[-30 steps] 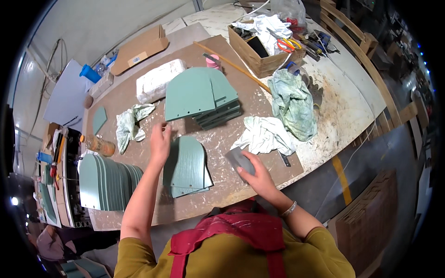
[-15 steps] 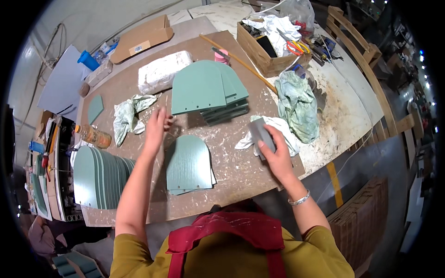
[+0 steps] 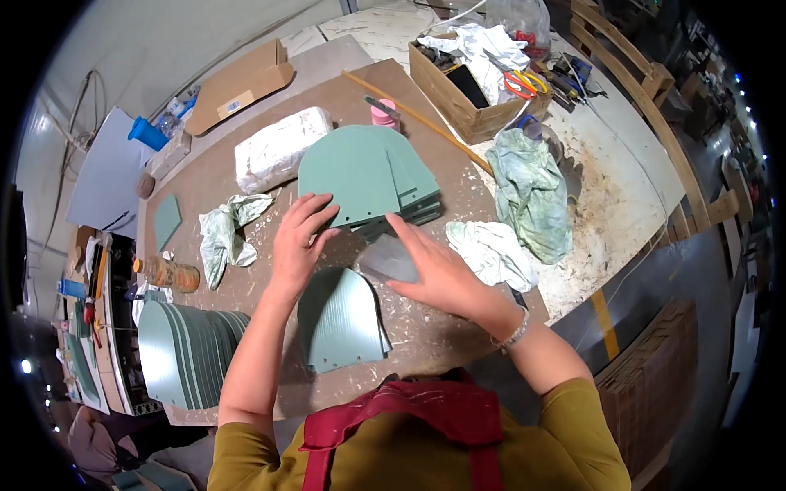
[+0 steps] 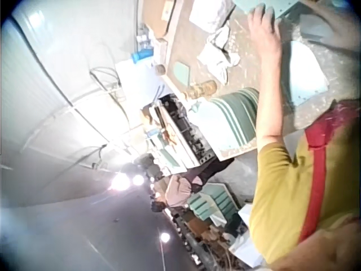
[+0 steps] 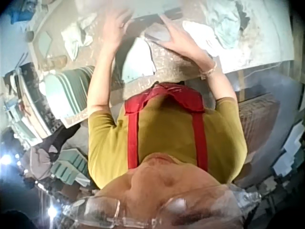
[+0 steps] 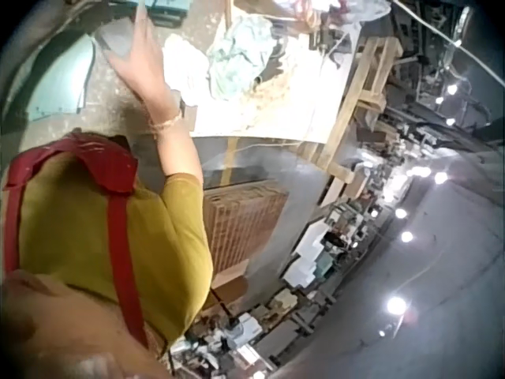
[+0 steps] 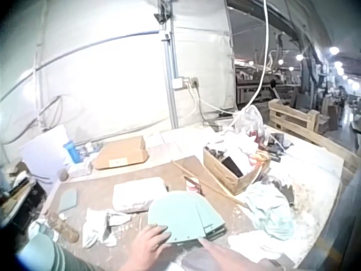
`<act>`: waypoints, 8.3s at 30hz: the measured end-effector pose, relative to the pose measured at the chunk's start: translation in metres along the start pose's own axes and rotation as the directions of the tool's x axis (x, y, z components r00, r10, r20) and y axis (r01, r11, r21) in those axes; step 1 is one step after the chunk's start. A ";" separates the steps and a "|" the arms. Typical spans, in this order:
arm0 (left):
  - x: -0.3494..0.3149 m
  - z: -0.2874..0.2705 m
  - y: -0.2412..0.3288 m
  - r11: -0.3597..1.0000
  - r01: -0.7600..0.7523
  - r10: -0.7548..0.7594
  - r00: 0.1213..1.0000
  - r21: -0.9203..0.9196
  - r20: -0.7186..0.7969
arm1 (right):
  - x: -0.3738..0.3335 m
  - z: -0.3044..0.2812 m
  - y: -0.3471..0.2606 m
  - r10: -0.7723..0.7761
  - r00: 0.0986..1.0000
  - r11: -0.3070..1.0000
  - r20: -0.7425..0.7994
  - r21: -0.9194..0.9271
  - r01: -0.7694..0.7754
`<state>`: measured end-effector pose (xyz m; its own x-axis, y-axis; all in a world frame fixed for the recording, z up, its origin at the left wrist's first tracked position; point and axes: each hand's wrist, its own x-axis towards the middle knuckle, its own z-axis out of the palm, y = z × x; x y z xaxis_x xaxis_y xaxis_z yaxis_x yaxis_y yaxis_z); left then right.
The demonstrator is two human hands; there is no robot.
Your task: The person sands the edges and surfaces of several green arched wooden panels using a sanding block by hand, picking each panel up from a stack, wiping it, and placing it onto another stack.
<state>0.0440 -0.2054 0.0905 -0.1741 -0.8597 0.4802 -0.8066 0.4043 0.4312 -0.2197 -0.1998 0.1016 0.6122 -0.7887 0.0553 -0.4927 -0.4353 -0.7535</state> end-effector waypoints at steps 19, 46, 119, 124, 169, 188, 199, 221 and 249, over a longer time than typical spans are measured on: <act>0.011 0.003 0.004 0.978 0.122 -0.122 0.992 -0.171 0.009 | 0.026 0.003 0.004 -0.059 0.993 0.998 -0.098 -0.035 0.056; 0.007 0.009 0.009 0.971 0.151 -0.160 0.987 -0.186 -0.033 | 0.026 0.009 0.008 -0.078 0.988 0.997 -0.135 0.012 0.080; -0.104 0.041 -0.010 0.917 0.327 -0.376 0.898 0.227 0.227 | -0.052 0.121 0.016 -0.157 0.986 0.977 -0.060 -0.155 0.146; -0.110 0.045 -0.013 0.912 0.324 -0.366 0.919 0.253 0.142 | -0.016 0.134 0.022 -0.103 0.970 0.988 -0.220 -0.133 0.075; -0.207 0.037 0.060 1.000 0.004 0.000 0.973 -0.020 0.229 | 0.020 0.160 -0.082 -0.310 0.925 0.842 0.220 -0.388 0.375; -0.211 0.038 0.060 0.992 -0.034 -0.002 0.958 0.120 0.288 | 0.035 0.136 -0.065 -0.082 0.992 0.875 -0.100 -0.484 0.024; -0.209 0.039 0.061 0.990 -0.089 0.051 0.945 0.106 0.322 | 0.029 0.147 -0.065 0.025 0.988 0.894 -0.152 -0.438 -0.090; -0.215 0.057 0.096 0.961 0.118 -0.177 0.957 0.248 0.230 | 0.103 0.157 -0.048 -0.489 0.800 0.723 0.347 -0.352 0.594; -0.196 -0.046 0.099 0.390 0.374 -0.855 0.486 -0.841 -0.180 | -0.047 0.093 -0.007 0.220 0.955 0.575 0.200 0.764 -0.293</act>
<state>0.0243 0.0174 0.0741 0.7068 -0.7074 0.0024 0.0952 0.0985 0.9906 -0.1872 -0.1191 0.0431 0.5996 -0.7622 -0.2440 0.0098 0.3119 -0.9501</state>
